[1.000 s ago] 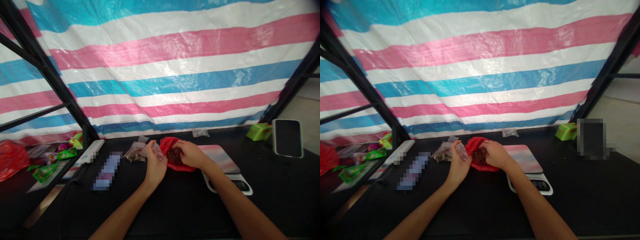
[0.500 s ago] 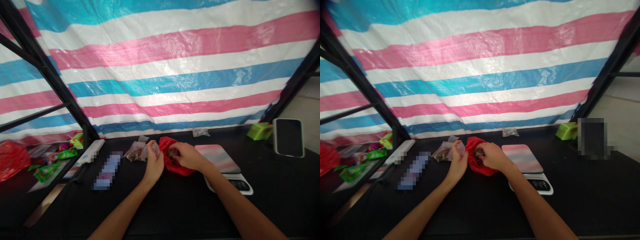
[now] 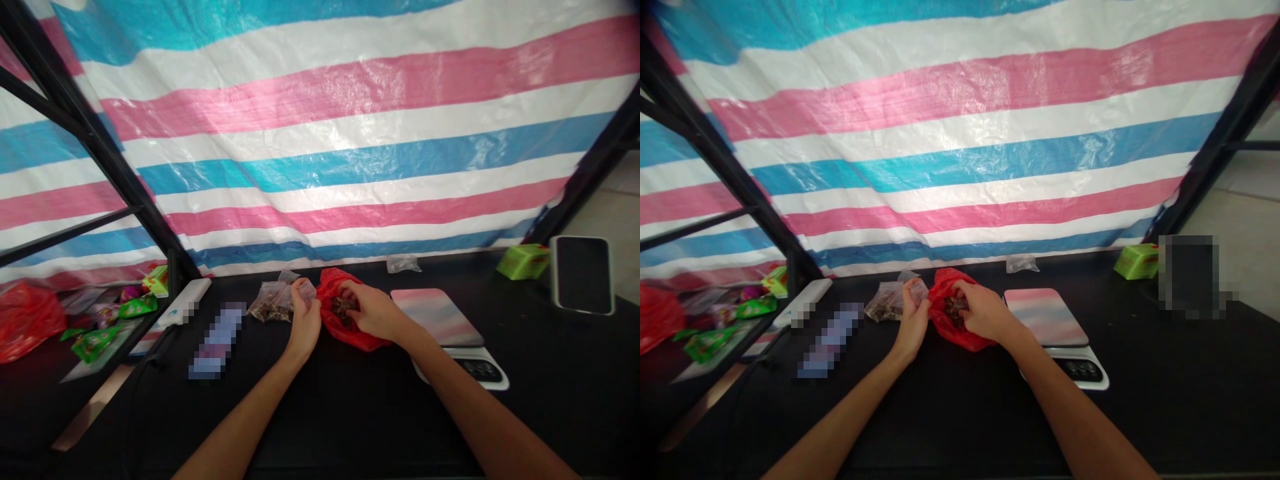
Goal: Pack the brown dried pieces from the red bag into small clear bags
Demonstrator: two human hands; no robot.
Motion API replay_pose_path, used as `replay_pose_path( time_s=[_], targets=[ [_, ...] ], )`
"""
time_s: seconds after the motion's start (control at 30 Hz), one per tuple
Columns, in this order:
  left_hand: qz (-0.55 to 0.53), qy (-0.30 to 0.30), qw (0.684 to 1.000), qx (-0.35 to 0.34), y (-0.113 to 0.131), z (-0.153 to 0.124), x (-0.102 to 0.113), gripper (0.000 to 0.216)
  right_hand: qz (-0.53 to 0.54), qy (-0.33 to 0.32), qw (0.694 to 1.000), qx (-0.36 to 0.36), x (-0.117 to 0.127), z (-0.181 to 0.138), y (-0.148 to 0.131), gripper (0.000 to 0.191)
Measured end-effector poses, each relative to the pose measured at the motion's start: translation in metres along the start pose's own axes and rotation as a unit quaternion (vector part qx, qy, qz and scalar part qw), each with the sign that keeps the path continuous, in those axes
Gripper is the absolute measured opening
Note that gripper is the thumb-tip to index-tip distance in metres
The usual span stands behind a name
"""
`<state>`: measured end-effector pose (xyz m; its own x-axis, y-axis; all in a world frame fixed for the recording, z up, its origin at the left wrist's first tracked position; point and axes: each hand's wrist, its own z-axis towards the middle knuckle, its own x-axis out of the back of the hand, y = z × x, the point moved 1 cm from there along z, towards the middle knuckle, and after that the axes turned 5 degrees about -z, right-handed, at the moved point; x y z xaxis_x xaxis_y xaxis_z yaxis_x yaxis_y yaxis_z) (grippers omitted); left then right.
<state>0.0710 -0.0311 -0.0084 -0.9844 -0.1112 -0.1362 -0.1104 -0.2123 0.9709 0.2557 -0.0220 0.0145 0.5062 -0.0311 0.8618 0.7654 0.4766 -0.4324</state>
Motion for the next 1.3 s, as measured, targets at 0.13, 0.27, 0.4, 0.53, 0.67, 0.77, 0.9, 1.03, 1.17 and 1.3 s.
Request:
replay_pose_path(
  time_s=[0.13, 0.27, 0.4, 0.53, 0.67, 0.77, 0.9, 1.03, 1.17, 1.3],
  targets=[
    [-0.013, -0.009, 1.0, 0.001, 0.0, 0.0, 0.001, 0.057, 0.033, 0.02, 0.999, -0.015, 0.001, -0.001, -0.002, 0.044],
    [0.015, -0.048, 0.998, -0.03, -0.002, -0.003, -0.001, 0.056, 0.091, 0.047, 0.995, 0.0, 0.0, -0.001, -0.005, 0.048],
    [0.117, -0.03, 0.988, -0.092, -0.003, -0.004, 0.0, 0.055, 0.151, 0.05, 0.987, 0.029, -0.006, 0.002, -0.005, 0.049],
    [0.188, 0.015, 0.965, -0.182, 0.002, -0.001, 0.007, 0.062, 0.175, 0.074, 0.982, 0.024, -0.01, 0.004, 0.001, 0.049],
    [0.227, -0.003, 0.956, -0.186, 0.005, 0.004, 0.015, 0.067, 0.191, 0.105, 0.976, 0.02, -0.003, 0.006, 0.003, 0.049],
    [0.308, -0.028, 0.93, -0.2, 0.004, 0.006, 0.017, 0.063, 0.219, 0.107, 0.969, 0.045, 0.004, 0.005, -0.005, 0.043],
    [0.368, -0.052, 0.901, -0.224, 0.006, 0.004, 0.016, 0.05, 0.227, 0.11, 0.965, 0.069, 0.008, 0.003, -0.016, 0.036],
    [0.396, -0.078, 0.887, -0.223, 0.009, 0.002, 0.013, 0.036, 0.182, 0.108, 0.973, 0.092, 0.007, 0.002, -0.018, 0.035],
    [0.418, -0.115, 0.874, -0.22, 0.007, 0.003, 0.011, 0.033, 0.139, 0.088, 0.979, 0.119, 0.008, 0.0, -0.017, 0.042],
    [0.436, -0.132, 0.857, -0.242, 0.008, 0.003, 0.011, 0.029, 0.102, 0.093, 0.983, 0.122, 0.011, -0.001, -0.02, 0.047]
  ],
)
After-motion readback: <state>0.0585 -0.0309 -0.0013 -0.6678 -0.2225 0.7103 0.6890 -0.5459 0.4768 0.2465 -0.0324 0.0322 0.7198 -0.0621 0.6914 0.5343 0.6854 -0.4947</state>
